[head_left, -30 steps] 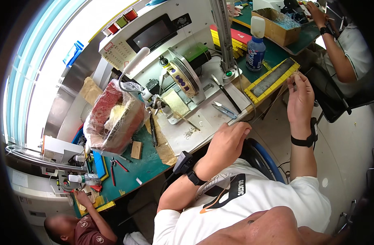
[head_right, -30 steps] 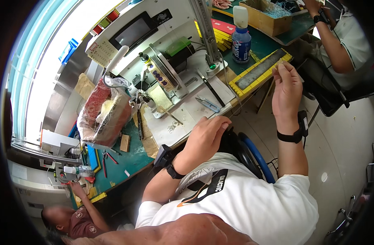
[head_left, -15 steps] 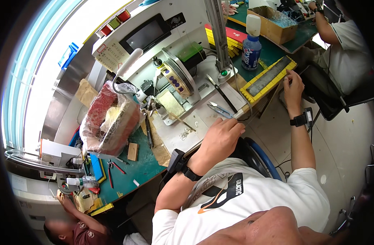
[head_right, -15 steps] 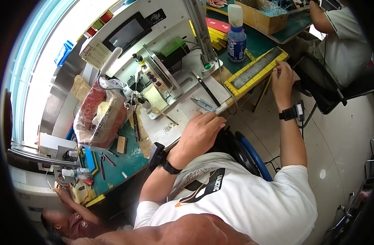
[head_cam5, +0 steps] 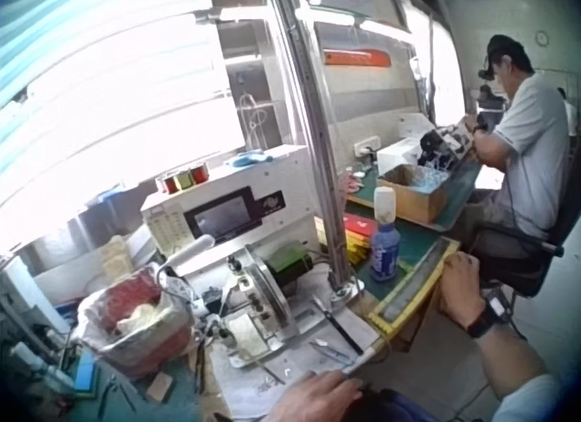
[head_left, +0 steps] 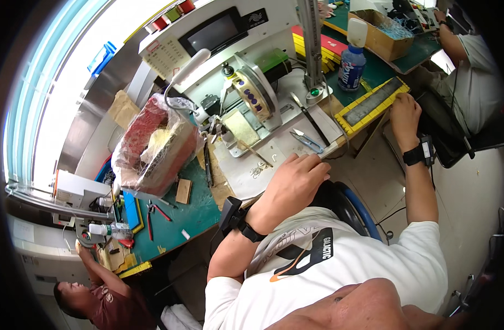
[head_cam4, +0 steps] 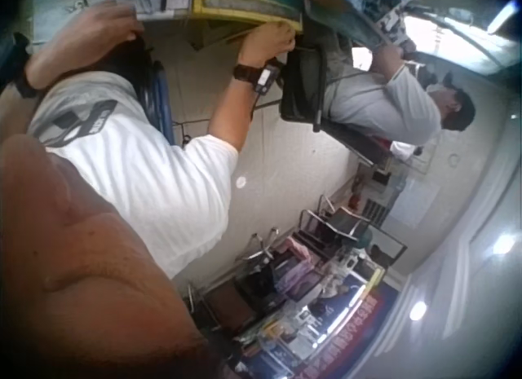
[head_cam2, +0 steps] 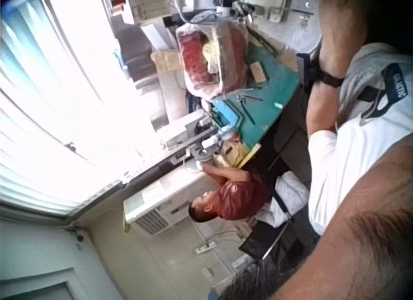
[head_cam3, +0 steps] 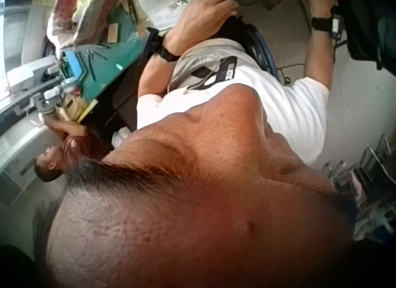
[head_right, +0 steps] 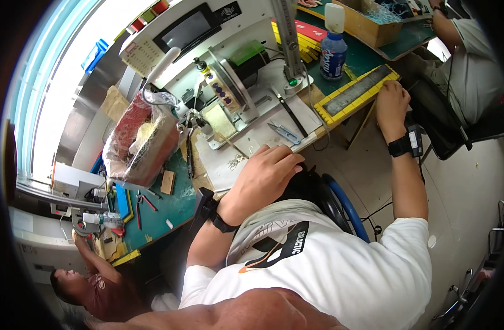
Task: The technician is assembling small components using a specialized rotating fixture, tweezers, and adhesive.
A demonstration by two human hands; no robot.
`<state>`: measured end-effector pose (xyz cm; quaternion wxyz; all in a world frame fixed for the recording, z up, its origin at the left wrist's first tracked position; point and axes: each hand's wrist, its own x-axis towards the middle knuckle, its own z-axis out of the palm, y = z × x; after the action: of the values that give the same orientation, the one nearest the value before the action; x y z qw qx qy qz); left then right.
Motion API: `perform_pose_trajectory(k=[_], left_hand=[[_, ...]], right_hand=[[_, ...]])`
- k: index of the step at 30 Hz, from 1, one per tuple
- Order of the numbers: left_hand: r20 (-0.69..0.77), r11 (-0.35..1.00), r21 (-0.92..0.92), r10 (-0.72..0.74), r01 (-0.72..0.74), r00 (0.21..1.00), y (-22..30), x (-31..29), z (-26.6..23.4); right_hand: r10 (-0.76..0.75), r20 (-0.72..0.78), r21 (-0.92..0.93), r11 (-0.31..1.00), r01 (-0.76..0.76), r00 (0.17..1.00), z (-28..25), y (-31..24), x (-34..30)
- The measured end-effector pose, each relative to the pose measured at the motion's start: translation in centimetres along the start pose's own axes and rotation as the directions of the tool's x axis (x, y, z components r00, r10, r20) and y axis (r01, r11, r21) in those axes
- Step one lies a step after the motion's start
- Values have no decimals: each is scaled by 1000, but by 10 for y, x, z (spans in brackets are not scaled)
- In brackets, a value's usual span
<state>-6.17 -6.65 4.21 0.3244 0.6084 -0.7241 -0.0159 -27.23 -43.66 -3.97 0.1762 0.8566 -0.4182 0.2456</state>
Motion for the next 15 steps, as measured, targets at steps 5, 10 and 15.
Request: perform_pose_trajectory(k=[5,10,15], left_hand=[[-221,969,115,-188,216,957,-28,-36,-25],[-337,885,129,-385,447,859,-50,-73,-35],[-365,867,121,-415,484,834,-55,-83,-30]], right_hand=[[63,-165,224,974,-25,984,-59,-66,-11],[-243,-185,790,539,291,952,-106,-176,-49],[-513,-126,889,321,326,849,-115,-237,-71]])
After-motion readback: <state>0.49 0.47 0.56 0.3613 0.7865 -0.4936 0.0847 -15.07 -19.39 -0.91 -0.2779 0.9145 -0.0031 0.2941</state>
